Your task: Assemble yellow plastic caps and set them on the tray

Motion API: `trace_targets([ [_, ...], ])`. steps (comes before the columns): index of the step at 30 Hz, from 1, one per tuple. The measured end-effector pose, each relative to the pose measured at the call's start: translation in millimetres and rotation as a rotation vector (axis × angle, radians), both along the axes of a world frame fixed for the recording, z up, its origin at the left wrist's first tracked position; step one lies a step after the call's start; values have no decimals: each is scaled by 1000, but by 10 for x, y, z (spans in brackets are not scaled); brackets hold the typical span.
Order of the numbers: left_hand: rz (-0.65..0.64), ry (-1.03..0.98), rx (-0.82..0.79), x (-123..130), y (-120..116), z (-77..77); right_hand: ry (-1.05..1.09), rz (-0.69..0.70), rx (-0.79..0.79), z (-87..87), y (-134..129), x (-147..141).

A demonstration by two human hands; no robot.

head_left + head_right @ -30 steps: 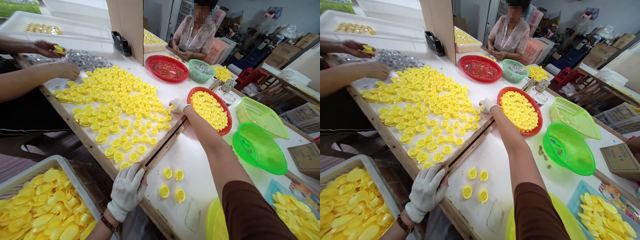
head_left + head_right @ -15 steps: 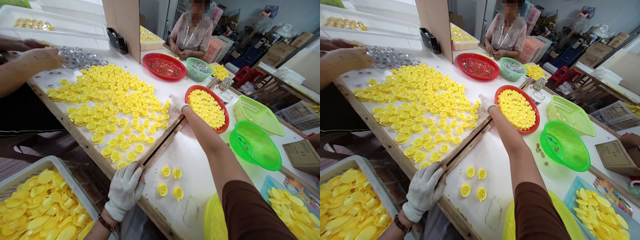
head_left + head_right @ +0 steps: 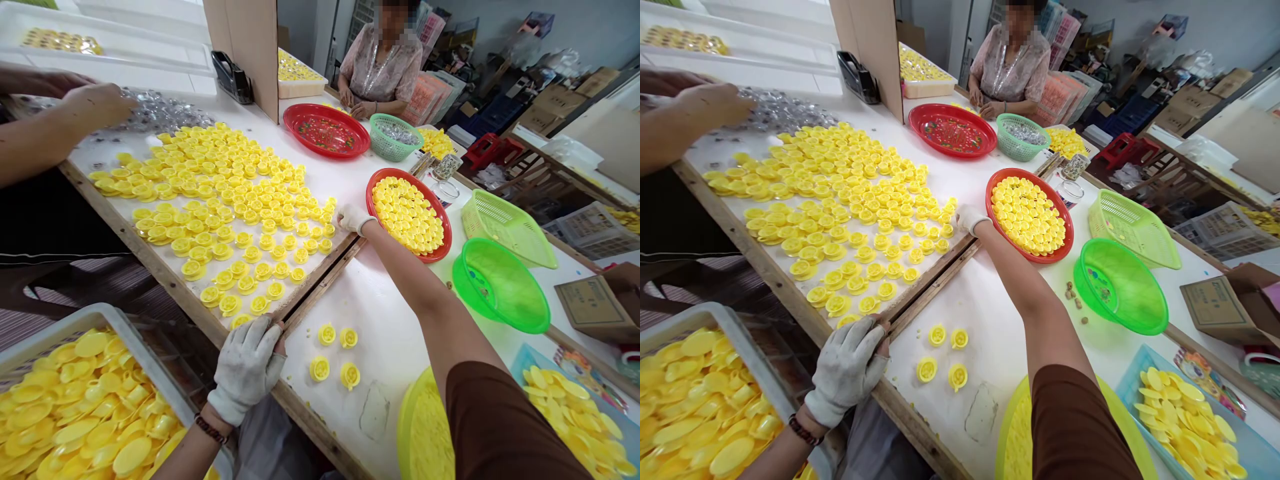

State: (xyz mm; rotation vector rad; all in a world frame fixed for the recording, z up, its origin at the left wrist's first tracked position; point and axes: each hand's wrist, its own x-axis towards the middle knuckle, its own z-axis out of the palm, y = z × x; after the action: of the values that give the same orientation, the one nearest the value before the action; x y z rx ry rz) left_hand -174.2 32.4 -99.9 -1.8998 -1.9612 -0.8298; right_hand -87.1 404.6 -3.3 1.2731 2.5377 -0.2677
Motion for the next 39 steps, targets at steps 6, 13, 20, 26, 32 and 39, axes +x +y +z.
trace_targets([
  [6,13,12,16,9,11,40,-20,54,-22,104,-219,-33],
  [13,28,-35,-59,42,36,49,69,116,-63,664,-610,560],
  [20,31,-298,-137,42,147,-8,-114,220,-502,1305,-1576,2147],
  [26,2,-292,-162,50,187,35,140,294,-307,534,-2132,1916],
  [32,57,-75,-62,82,85,42,73,417,-204,-136,-2109,1423],
  [39,35,48,14,50,37,26,213,320,12,285,-1178,956],
])
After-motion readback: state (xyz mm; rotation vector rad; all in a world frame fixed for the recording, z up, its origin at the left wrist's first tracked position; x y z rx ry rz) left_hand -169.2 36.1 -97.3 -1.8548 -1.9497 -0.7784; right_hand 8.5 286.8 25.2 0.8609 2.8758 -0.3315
